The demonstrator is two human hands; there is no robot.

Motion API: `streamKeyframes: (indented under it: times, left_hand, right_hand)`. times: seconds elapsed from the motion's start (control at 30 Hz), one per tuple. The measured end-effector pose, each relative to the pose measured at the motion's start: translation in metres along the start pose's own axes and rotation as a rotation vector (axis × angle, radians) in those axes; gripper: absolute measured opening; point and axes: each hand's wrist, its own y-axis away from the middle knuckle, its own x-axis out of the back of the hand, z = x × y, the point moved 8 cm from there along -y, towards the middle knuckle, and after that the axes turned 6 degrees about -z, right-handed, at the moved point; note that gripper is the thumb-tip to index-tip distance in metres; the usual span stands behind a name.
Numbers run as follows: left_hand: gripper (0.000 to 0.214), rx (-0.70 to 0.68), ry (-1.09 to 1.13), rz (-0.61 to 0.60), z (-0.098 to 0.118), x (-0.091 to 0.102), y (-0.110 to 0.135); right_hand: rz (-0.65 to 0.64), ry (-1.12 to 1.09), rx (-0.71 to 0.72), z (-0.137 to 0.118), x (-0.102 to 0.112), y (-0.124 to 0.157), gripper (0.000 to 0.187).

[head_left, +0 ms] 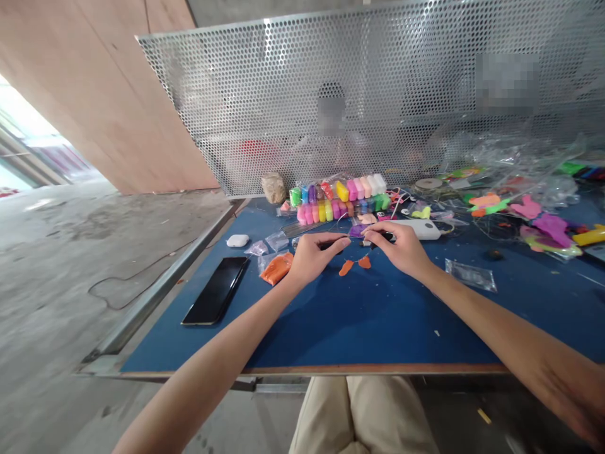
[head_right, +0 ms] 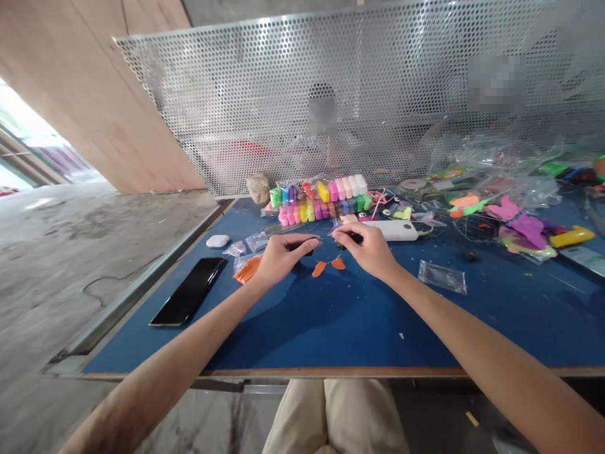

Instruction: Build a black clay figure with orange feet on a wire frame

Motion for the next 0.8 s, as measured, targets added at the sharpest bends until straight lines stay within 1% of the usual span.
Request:
streamKeyframes:
  times: [0.13, 0.27, 0.37, 0.57, 0.67, 0.8]
  left_hand:
    - [0.037, -0.001, -0.046, 0.011, 0.0026, -0.0005, 0.0019]
    - [0.037, -0.004, -0.061, 0.041, 0.002, -0.0005, 0.0018]
    - [0.037, -0.016, -0.051, 0.067, 0.0002, -0.0004, 0.0014]
    - [0.036, -0.009, -0.043, 0.121, -0.0054, 0.0006, 0.0023]
    - [0.036, -0.004, -0.039, 0.13, -0.0051, 0.0008, 0.0031]
    - [0.037, -0.011, -0.019, 0.121, -0.0019, 0.0004, 0.0042]
  right_hand:
    - [0.011, -0.006, 0.006, -0.0006, 0.0002, 0.0012, 0.028]
    - [-0.009, -0.023, -0.007, 0.0031, 0.0013, 0.001, 0.027]
    - [-0.006, -0.015, 0.001, 0.0049, 0.0026, -0.0001, 0.025]
    - [0.001, -0.029, -0.004, 0.0069, 0.0011, -0.0009, 0.026]
    - [0.006, -0.013, 0.006, 0.0079, 0.0029, -0.0016, 0.024]
    - [-0.027, -0.052, 0.01, 0.0077, 0.0015, -0.0021, 0.025]
